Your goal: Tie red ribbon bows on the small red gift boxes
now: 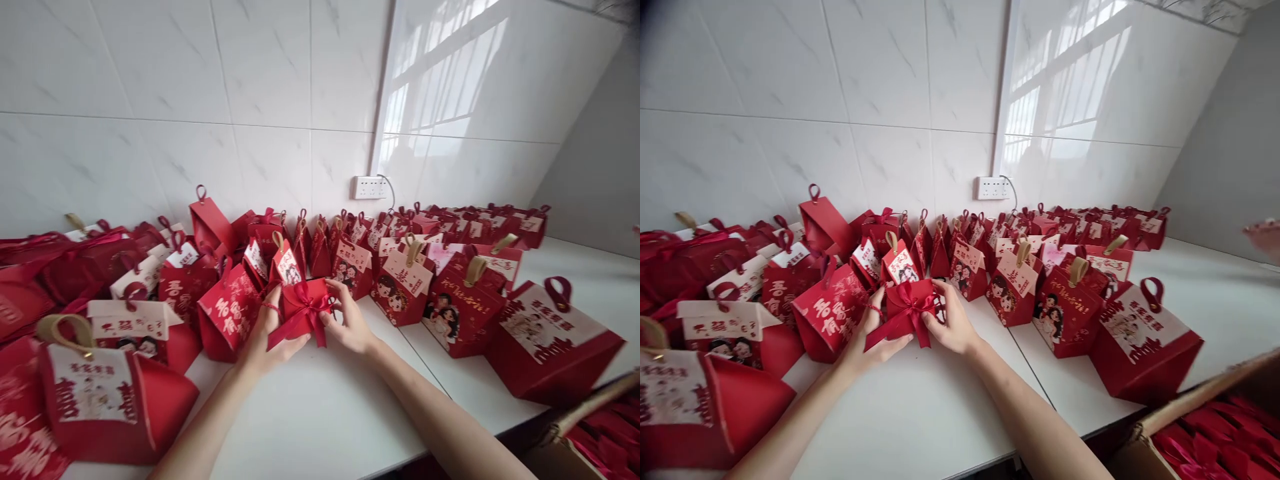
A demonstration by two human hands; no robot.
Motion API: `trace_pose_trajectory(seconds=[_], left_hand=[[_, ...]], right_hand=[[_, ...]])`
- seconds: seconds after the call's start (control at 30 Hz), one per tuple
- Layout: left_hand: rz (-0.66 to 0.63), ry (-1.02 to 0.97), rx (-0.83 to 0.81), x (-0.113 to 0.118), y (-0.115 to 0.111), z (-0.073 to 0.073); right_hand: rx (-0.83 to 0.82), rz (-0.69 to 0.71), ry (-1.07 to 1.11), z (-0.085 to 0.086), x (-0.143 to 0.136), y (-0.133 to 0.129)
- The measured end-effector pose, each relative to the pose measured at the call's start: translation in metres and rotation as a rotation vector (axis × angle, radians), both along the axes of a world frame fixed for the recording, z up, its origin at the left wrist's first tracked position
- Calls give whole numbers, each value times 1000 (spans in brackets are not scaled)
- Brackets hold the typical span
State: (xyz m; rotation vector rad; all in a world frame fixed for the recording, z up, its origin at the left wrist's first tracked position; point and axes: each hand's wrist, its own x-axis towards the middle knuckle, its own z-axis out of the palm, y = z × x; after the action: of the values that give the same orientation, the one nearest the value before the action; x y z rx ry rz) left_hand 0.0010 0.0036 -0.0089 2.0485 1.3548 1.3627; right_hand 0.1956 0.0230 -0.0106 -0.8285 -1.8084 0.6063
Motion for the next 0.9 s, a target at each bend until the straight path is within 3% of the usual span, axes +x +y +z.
trace_pose_trajectory(seconds=[0.37,0.53,0.9], left_hand=[[-66,53,-35,1,-4,-7],[-85,19,-29,3,-6,-3],[-79,31,-56,3,-13,8]], right_hand=[[27,-60,-42,-7,4,-2],[31,-121,-53,-9,5,-3],[-300,-239,-99,0,4,-10]])
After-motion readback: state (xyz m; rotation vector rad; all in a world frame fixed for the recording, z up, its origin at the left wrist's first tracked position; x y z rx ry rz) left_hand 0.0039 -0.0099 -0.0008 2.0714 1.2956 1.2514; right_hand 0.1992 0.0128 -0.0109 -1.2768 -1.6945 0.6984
